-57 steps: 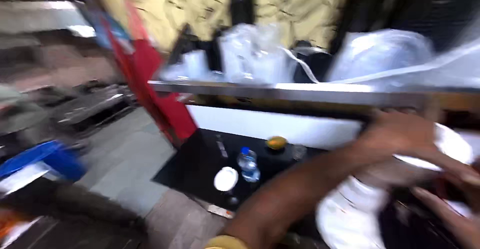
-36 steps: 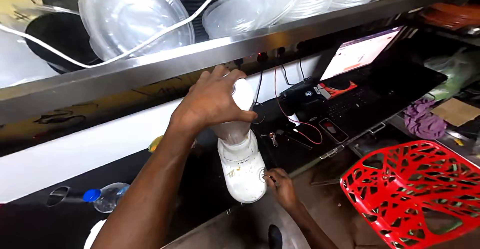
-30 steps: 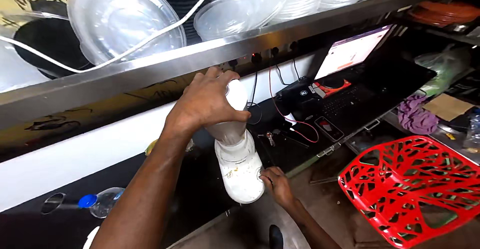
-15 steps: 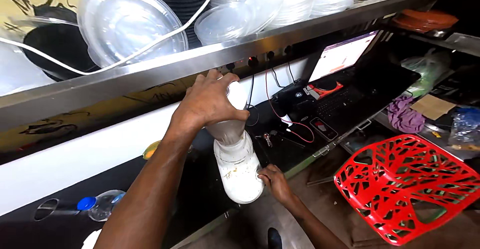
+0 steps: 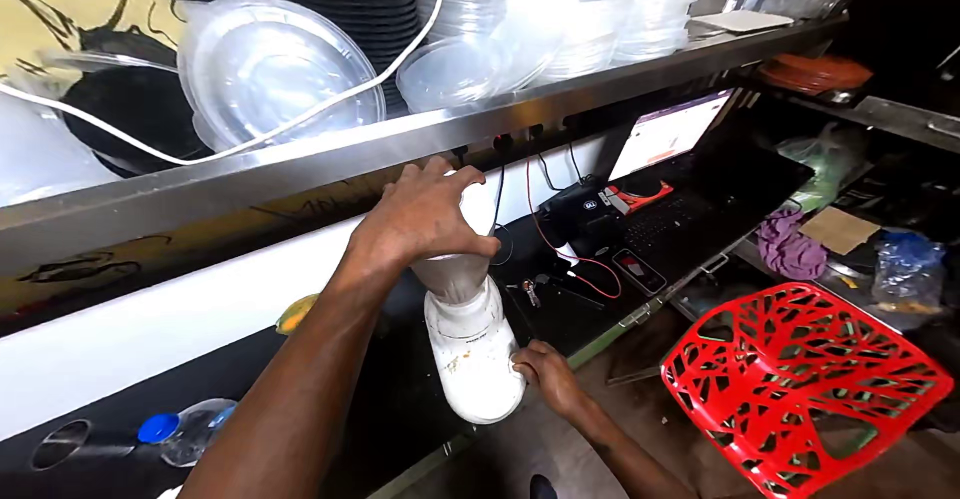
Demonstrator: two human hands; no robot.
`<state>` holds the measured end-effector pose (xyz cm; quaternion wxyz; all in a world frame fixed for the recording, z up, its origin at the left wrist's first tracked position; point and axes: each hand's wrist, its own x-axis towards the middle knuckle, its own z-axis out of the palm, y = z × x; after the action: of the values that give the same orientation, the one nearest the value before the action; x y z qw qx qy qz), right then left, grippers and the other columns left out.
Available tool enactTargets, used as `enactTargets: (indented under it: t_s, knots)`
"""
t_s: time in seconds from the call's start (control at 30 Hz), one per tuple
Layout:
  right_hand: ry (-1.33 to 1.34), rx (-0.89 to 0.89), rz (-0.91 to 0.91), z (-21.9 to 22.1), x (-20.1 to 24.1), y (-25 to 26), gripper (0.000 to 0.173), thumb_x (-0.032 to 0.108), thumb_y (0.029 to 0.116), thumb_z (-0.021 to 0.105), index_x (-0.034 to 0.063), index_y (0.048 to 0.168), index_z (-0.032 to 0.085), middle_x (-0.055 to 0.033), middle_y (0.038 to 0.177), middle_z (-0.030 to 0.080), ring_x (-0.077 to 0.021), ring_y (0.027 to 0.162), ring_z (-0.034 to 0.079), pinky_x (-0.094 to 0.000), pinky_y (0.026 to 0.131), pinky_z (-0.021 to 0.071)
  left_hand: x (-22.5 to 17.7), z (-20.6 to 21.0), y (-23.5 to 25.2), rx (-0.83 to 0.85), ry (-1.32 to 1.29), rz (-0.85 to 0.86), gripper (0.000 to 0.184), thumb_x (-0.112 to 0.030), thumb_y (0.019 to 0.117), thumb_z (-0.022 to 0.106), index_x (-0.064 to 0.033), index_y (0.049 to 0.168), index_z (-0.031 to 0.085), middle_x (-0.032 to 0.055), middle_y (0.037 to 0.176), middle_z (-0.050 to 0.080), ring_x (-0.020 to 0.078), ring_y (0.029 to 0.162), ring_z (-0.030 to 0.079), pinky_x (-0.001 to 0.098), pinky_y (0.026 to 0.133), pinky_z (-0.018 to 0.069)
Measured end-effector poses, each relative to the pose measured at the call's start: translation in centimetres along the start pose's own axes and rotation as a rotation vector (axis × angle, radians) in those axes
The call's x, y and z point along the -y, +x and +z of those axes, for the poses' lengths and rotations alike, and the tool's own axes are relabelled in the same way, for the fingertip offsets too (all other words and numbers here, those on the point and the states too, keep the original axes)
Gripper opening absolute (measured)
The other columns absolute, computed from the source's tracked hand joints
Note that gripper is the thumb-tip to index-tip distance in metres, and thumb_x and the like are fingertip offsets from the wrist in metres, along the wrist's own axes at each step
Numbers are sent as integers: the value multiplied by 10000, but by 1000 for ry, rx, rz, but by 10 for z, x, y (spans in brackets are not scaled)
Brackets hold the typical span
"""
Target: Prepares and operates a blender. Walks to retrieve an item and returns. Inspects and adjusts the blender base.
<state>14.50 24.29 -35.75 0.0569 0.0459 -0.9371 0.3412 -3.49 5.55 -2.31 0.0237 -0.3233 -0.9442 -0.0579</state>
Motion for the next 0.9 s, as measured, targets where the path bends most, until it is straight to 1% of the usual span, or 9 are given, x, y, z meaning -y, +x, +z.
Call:
enactTargets:
  t_s: [0.1,0.17,0.3,0.43,0.5,0.6,0.7,0.77,0.9]
  knots:
    - [3,2,2,0,-1,0,243,300,1030,574,161,1094,762,-70,1013,694,-204,1020,667,-364,957,548,-4,-7,1,67,-19,-41,1006,-846,522,752,-431,1410,529,91,1419,528,403,1259,506,651,838,503]
    - [-1,-15,1,-1,-1,-1,240,308,1029,578,167,1087,763,-63,1008,694,-195,1013,669,-359,949,552,-4,-8,1,76,-26,-41,1005,-845,531,751,-423,1413,523,69,1466,508,396,1281,502,646,862,503]
    - [-18,-3,8,0,2,0,251,306,1033,565,159,1096,758,-67,1018,697,-203,1029,670,-366,956,550,-1,-2,1,20,-23,-11,987,-847,522,725,-401,1386,557,21,1382,565,357,1253,523,631,841,507]
    - [-38,27,17,-4,5,4,249,292,1030,561,148,1088,756,-74,1027,701,-213,1031,674,-374,958,549,-2,-4,1,32,-36,-30,979,-830,519,743,-405,1382,557,24,1377,558,362,1256,511,642,839,497]
    - [-46,44,53,-5,9,6,255,293,1032,556,138,1086,751,-80,1027,700,-216,1028,676,-381,955,551,-3,-4,0,26,-44,-34,970,-821,523,752,-405,1377,561,20,1387,557,362,1268,506,648,846,491]
    - [-55,98,178,-7,16,10,264,301,1029,556,126,1112,737,-91,1059,694,-225,1016,685,-403,938,560,-3,-2,0,20,-37,-34,969,-830,524,740,-409,1378,561,11,1391,556,361,1271,507,652,841,490]
    - [-41,123,224,-8,22,13,247,271,1018,573,114,1122,732,-105,1079,683,-235,1016,679,-410,943,556,-3,-3,-1,20,-38,-39,970,-829,518,740,-416,1377,560,9,1410,545,364,1283,495,651,847,482]
    - [-49,149,190,-11,23,12,244,231,1020,572,100,1149,731,-119,1126,687,-247,1056,680,-415,973,553,-3,-2,-1,20,-46,-37,971,-826,517,741,-413,1376,558,32,1408,546,384,1282,493,669,843,479]
    - [-121,157,-40,-13,13,8,237,167,1039,534,80,1147,727,-121,1137,691,-260,1120,661,-381,1027,523,-4,-2,-1,20,-44,-31,960,-823,532,737,-406,1378,558,39,1407,546,386,1279,495,662,836,480]
